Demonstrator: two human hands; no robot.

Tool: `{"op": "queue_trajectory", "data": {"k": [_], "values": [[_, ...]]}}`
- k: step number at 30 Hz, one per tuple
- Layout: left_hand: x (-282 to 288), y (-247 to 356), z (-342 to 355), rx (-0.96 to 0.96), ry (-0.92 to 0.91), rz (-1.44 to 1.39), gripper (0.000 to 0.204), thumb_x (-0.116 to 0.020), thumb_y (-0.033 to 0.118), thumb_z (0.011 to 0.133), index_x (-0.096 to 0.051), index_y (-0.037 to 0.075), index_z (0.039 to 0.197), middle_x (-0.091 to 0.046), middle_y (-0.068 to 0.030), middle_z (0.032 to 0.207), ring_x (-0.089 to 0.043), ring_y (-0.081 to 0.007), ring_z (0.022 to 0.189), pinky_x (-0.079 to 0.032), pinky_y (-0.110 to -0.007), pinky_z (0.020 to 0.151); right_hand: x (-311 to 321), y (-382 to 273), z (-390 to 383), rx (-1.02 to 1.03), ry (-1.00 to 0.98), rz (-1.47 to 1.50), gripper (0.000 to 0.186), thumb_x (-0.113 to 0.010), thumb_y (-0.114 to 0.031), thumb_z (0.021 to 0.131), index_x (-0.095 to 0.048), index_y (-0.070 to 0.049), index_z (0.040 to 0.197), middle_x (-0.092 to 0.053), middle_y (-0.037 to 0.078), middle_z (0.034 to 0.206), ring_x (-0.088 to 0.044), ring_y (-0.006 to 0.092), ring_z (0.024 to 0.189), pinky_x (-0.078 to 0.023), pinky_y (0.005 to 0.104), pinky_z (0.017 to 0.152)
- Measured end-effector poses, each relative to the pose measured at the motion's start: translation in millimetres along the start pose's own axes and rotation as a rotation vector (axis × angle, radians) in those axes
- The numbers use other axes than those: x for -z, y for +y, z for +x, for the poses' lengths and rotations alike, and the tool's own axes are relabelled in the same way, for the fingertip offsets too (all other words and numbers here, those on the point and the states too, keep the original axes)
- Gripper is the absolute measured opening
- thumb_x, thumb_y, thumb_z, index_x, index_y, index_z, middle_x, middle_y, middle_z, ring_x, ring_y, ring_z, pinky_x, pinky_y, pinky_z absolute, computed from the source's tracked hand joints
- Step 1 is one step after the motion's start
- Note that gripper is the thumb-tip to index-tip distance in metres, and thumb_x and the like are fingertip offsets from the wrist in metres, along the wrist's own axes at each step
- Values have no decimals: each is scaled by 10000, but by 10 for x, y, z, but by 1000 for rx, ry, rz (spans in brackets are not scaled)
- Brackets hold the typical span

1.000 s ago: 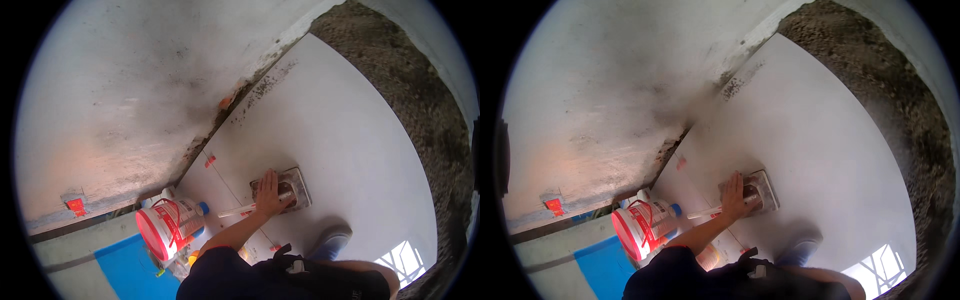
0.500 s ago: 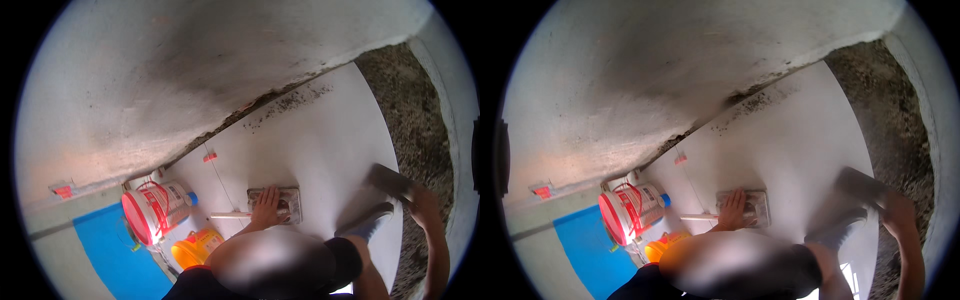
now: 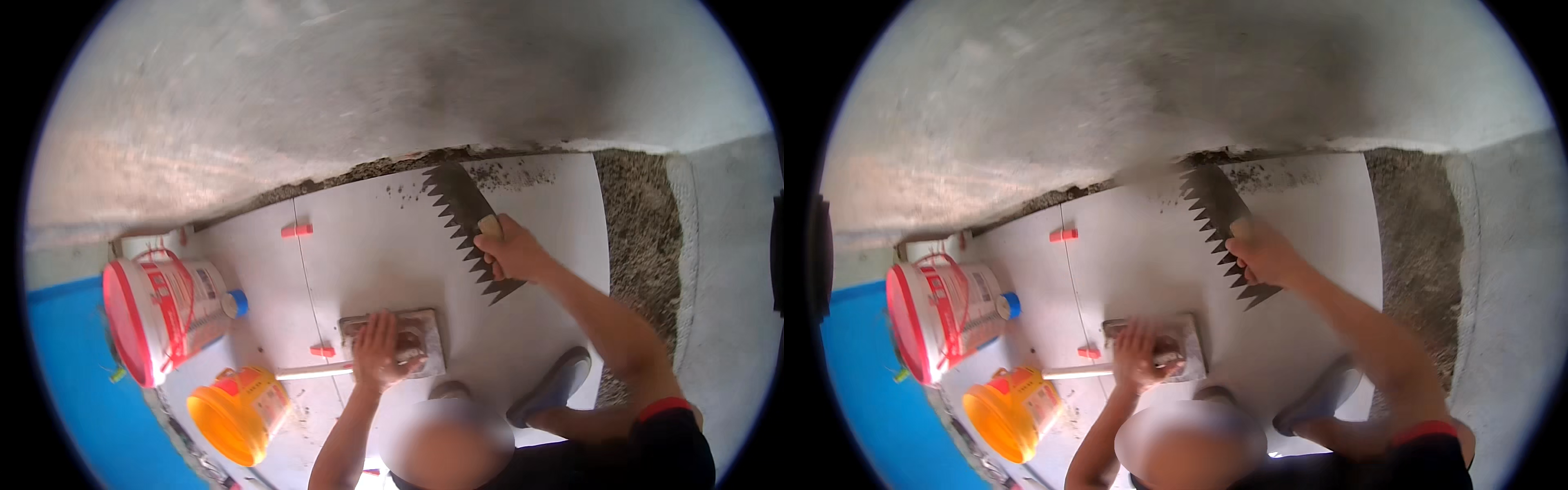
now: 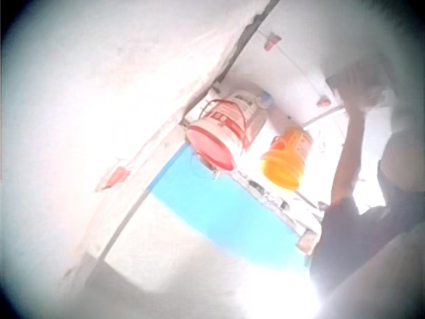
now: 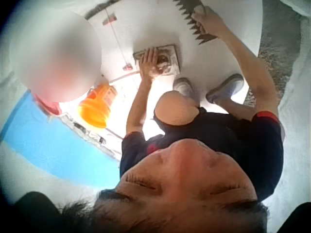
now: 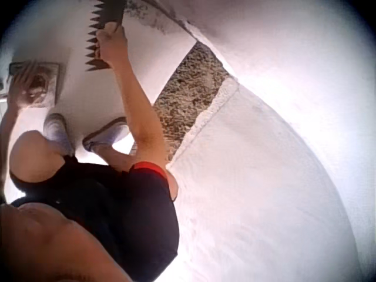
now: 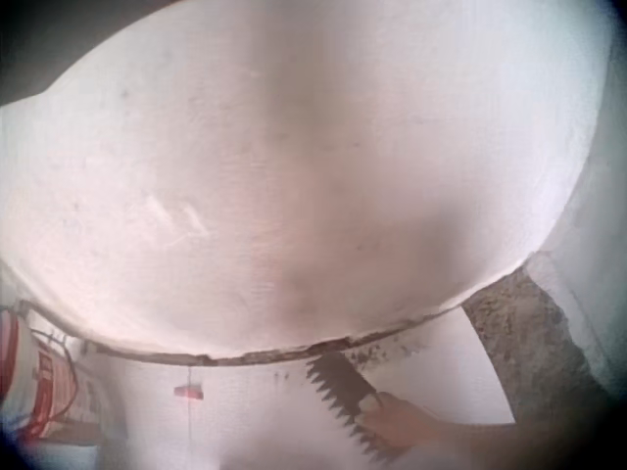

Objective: The person prepares the floor surface and lays tiles. They use a notched trowel to spread and level mortar, position large white tiles using spacers, and tap them into place.

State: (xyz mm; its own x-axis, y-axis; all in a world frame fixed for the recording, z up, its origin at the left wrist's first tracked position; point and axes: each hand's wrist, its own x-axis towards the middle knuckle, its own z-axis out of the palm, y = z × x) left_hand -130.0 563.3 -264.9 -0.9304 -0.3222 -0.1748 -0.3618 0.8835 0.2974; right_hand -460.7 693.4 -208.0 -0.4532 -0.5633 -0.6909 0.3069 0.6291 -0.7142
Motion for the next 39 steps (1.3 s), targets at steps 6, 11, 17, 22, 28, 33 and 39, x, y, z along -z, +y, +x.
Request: {"op": "queue_trajectory", "data": {"k": [6,11,17,22,28,33,39], "values": [[9,-204,-155,181,220,6,941,-754,644,696,-581,-56,1301,-572,-237,1364,-506,-396,1313,-424,-505,1038,-549,110,155,25,303,-42,500,-492,-515,989,-500,-26,1090,-547,47,732,-526,122,523,-473,301,476],[-20,-196,-117,187,217,-15,935,-714,671,738,-579,-72,1290,-563,-247,1372,-512,-408,1307,-415,-502,1058,-451,150,353,104,351,-247,515,-436,-531,1008,-505,-30,1105,-551,57,725,-511,134,524,-470,316,481],[-127,-237,-193,184,247,10,888,-730,639,741,-590,-57,1275,-567,-241,1363,-527,-418,1284,-459,-516,982,-245,-448,489,-252,77,-240,486,-359,-494,1034,-522,-42,1105,-506,61,622,-503,166,521,-478,345,495],[-130,-206,-100,211,264,21,907,-705,658,762,-564,-63,1294,-551,-247,1375,-505,-424,1304,-442,-522,1005,-66,-524,404,-233,39,-267,495,-364,-497,1027,-527,-32,1069,-497,58,629,-491,166,522,-468,343,496],[-128,-218,-95,208,246,19,941,-671,682,777,-534,-70,1327,-532,-250,1395,-482,-426,1322,-419,-528,1043,-18,-35,-171,-132,199,-174,530,-469,-530,1001,-550,-23,1129,-512,54,657,-484,137,508,-453,326,474],[-143,-150,-80,201,220,70,945,-576,735,832,-535,-67,1331,-524,-252,1404,-471,-435,1332,-416,-527,1046,671,381,-532,-172,537,-82,479,-513,-523,981,-593,-61,1078,-513,52,652,-506,153,503,-442,328,454],[-177,-194,-129,159,270,154,941,-534,742,855,-539,-72,1326,-544,-270,1371,-518,-445,1283,-440,-530,1020,1222,308,-664,-72,218,-141,349,-703,-362,912,-616,-32,986,-526,12,653,-471,92,463,-387,275,423]]}}
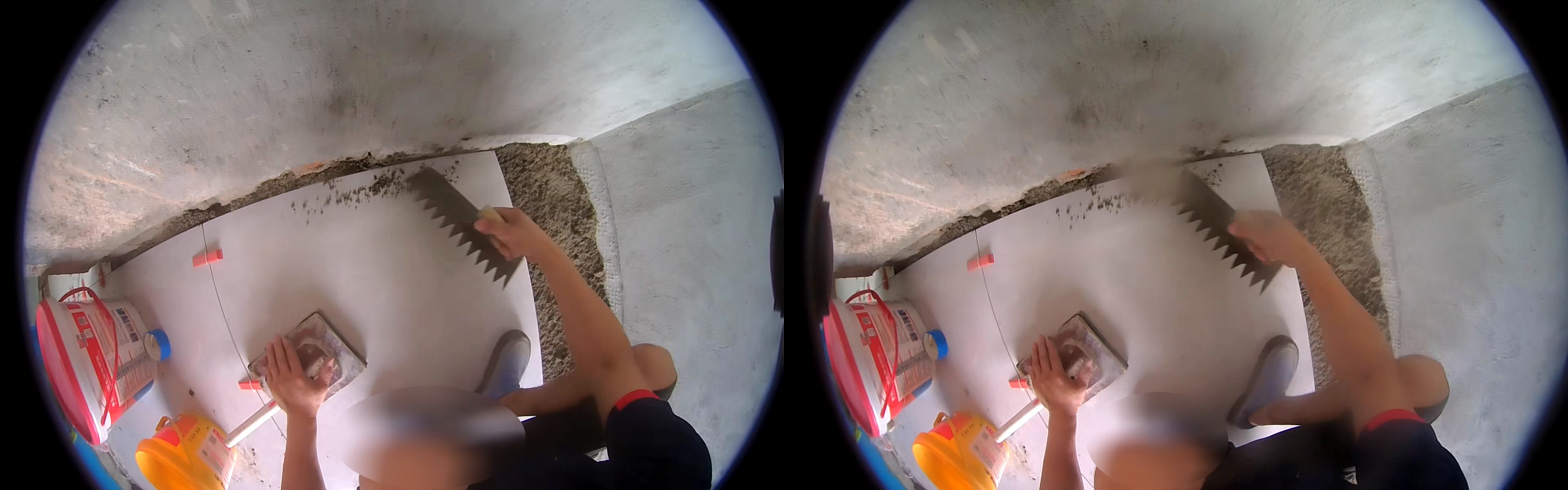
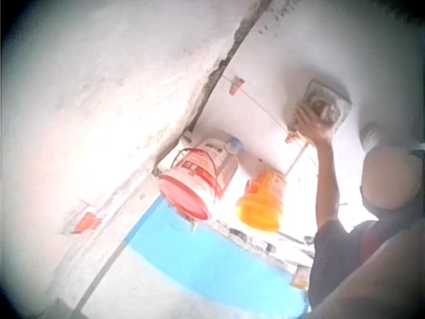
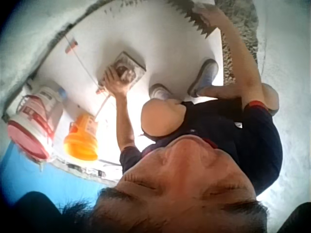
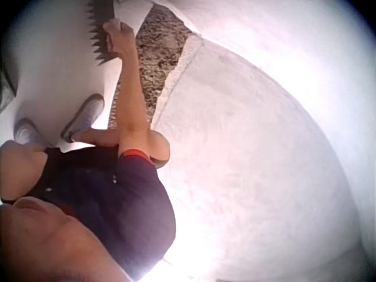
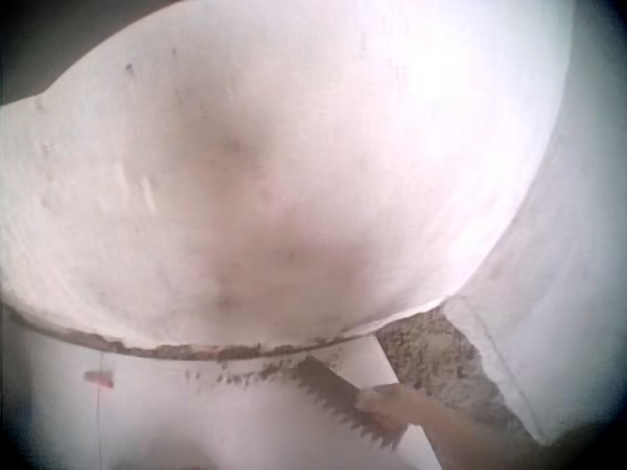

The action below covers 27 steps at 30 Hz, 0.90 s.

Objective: The person prepares the floor surface and lays tiles. They use a notched trowel to spread and level mortar, position large white tiles using spacers, and tap them into place.

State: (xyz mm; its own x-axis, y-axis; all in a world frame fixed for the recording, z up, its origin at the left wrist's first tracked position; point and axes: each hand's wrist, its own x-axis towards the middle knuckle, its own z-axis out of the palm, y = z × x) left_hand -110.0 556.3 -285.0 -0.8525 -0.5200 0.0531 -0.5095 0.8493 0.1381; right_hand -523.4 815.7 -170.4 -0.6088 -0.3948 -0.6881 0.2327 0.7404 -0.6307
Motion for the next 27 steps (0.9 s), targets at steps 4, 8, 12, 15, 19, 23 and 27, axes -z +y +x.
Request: {"op": "queue_trajectory", "data": {"k": [4,8,12,15,19,23,27], "values": [[18,11,43,6,-3,-51,932,-546,730,853,-539,-73,1326,-549,-272,1362,-525,-455,1267,-438,-539,1021,-539,-83,323,33,-73,16,331,-719,-350,901,-608,-41,948,-538,7,677,-478,83,499,-372,262,431],[23,-37,33,-5,2,-45,922,-552,720,856,-538,-74,1324,-545,-271,1366,-515,-455,1276,-434,-539,1025,-841,-248,539,-20,-29,22,343,-724,-369,890,-606,-50,935,-538,6,683,-470,81,506,-366,254,437],[27,6,53,-23,-20,-26,917,-546,720,863,-537,-73,1322,-545,-269,1369,-516,-450,1277,-431,-540,1026,-521,-80,670,-38,29,112,350,-715,-382,887,-608,-50,921,-526,6,671,-457,81,502,-355,262,434],[31,38,73,-20,-22,-34,915,-535,722,868,-535,-69,1328,-543,-264,1376,-517,-445,1278,-426,-540,1032,-109,261,767,-5,147,61,327,-687,-375,899,-611,-57,903,-500,-8,638,-424,81,479,-326,272,415],[45,-14,16,7,-41,6,944,-529,739,857,-535,-72,1340,-535,-261,1388,-504,-437,1298,-430,-546,1028,375,480,648,215,255,-174,296,-642,-360,918,-617,-66,893,-474,-21,602,-401,84,464,-310,267,414],[13,41,69,-17,-27,-12,945,-516,744,862,-534,-72,1341,-536,-262,1387,-507,-437,1295,-438,-547,1016,1095,1008,507,267,316,-393,276,-629,-336,925,-634,-60,922,-475,-21,577,-417,89,450,-321,265,410],[17,20,59,-46,-48,48,937,-487,737,889,-529,-81,1344,-531,-269,1391,-507,-434,1302,-445,-517,1022,680,859,579,700,343,-722,293,-671,-347,913,-636,-56,920,-499,-11,577,-466,91,457,-347,257,406]]}}
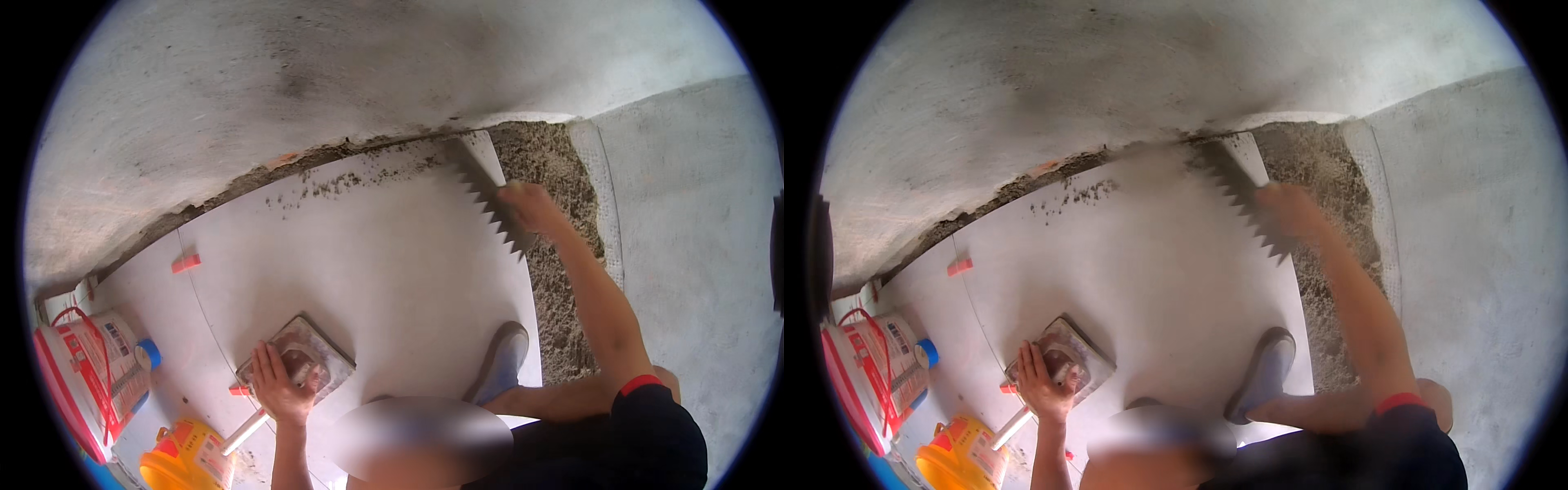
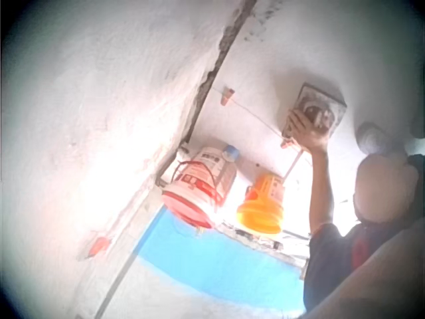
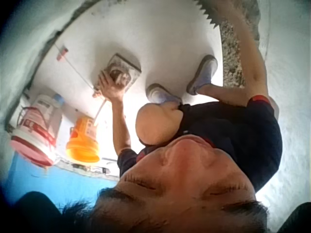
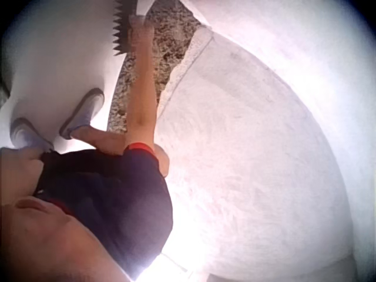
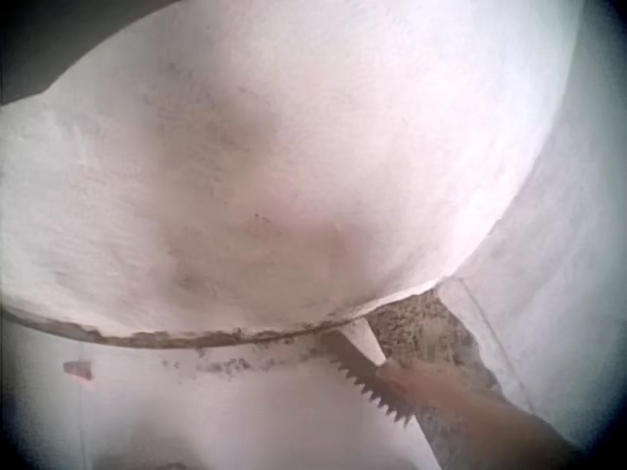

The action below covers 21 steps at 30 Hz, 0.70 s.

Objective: The person prepares the floor surface and lays tiles. They use a notched trowel to spread and level mortar, position large white tiles using spacers, and tap them into place.

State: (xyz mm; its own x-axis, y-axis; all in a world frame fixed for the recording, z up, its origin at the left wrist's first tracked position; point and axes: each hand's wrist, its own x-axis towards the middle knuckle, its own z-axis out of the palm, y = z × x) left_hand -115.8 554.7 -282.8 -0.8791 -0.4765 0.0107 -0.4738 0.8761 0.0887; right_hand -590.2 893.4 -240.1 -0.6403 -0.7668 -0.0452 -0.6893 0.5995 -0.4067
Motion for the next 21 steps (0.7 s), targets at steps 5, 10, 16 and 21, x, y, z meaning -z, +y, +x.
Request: {"op": "queue_trajectory", "data": {"k": [5,10,16,21], "values": [[15,-59,-25,1,-15,-29,938,-488,735,890,-524,-85,1344,-514,-269,1407,-503,-441,1300,-442,-522,1022,-160,-816,500,-682,-336,568,352,-718,-372,894,-643,-31,939,-546,18,618,-519,113,487,-404,268,436],[1,1,-15,-5,3,-32,936,-487,737,890,-527,-86,1335,-523,-276,1392,-512,-452,1283,-442,-532,1018,24,-155,406,-677,-249,616,296,-679,-336,912,-608,-49,922,-548,29,631,-496,115,482,-390,295,433],[27,-99,-60,10,41,-66,932,-510,733,879,-531,-85,1325,-544,-284,1354,-523,-473,1255,-438,-549,1014,390,-148,88,-1148,40,444,315,-570,-392,935,-597,-78,926,-436,-2,586,-382,108,448,-291,302,416],[2,15,45,16,25,-118,915,-563,718,855,-547,-78,1307,-550,-286,1340,-522,-477,1251,-432,-549,1018,-23,458,-528,-593,-42,227,359,-616,-412,918,-607,-55,885,-504,21,623,-453,121,470,-343,319,439]]}}
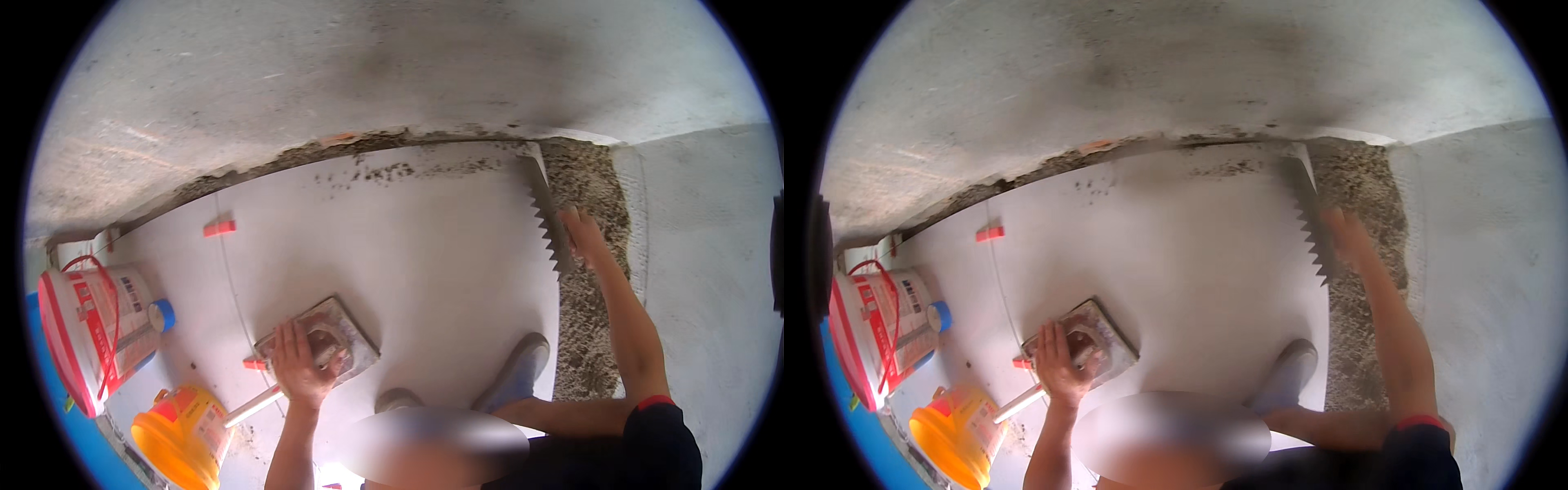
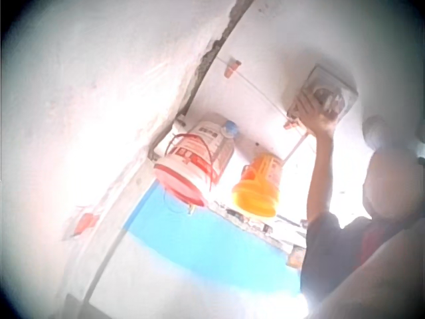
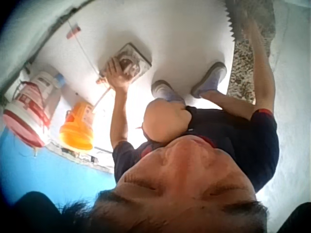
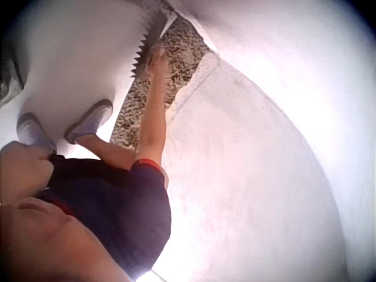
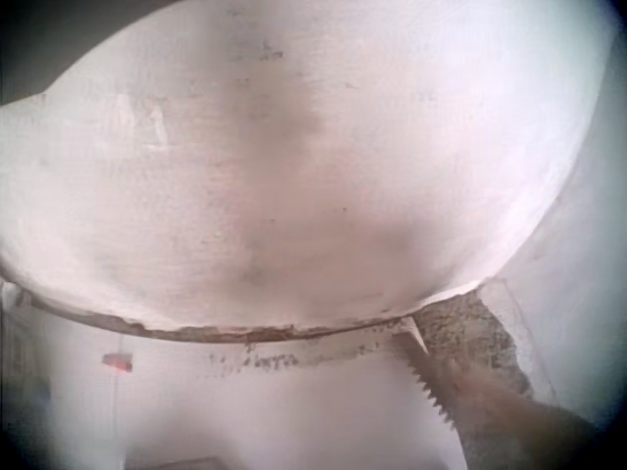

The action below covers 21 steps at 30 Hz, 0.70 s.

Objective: The person prepares the floor surface and lays tiles. They use a notched trowel to spread and level mortar, position large white tiles using spacers, and tap them into place.

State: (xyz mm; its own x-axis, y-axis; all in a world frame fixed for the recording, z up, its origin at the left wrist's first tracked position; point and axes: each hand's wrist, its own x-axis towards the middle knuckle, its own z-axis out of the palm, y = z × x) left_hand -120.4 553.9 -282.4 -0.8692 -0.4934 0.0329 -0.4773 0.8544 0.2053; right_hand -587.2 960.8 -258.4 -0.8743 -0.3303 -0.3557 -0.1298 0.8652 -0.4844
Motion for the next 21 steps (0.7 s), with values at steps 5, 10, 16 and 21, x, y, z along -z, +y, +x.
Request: {"op": "queue_trajectory", "data": {"k": [5,10,16,21], "values": [[60,-76,-44,32,5,-15,900,-604,703,833,-571,-75,1283,-556,-290,1335,-533,-472,1239,-434,-541,1017,-239,-966,-194,72,-23,-201,395,-686,-381,872,-624,7,912,-617,131,708,-596,252,617,-470,399,595],[104,-63,-35,46,27,-25,836,-695,626,794,-611,-81,1232,-592,-281,1304,-559,-437,1238,-460,-524,990,-48,-1580,39,125,-305,-368,464,-716,-394,842,-633,39,984,-649,244,865,-642,367,809,-492,437,749],[78,-63,-34,35,78,-37,813,-699,609,796,-613,-73,1231,-589,-247,1323,-560,-431,1239,-491,-513,935,-618,-2496,485,315,-424,-472,532,-622,-496,871,-638,-6,1079,-679,212,1000,-655,377,973,-518,453,838],[57,-95,-93,46,80,-43,810,-698,613,791,-618,-60,1234,-579,-239,1345,-556,-421,1251,-496,-506,941,-971,-3359,552,409,-496,-505,460,-613,-431,869,-649,-16,1066,-672,210,1005,-656,351,970,-511,451,852]]}}
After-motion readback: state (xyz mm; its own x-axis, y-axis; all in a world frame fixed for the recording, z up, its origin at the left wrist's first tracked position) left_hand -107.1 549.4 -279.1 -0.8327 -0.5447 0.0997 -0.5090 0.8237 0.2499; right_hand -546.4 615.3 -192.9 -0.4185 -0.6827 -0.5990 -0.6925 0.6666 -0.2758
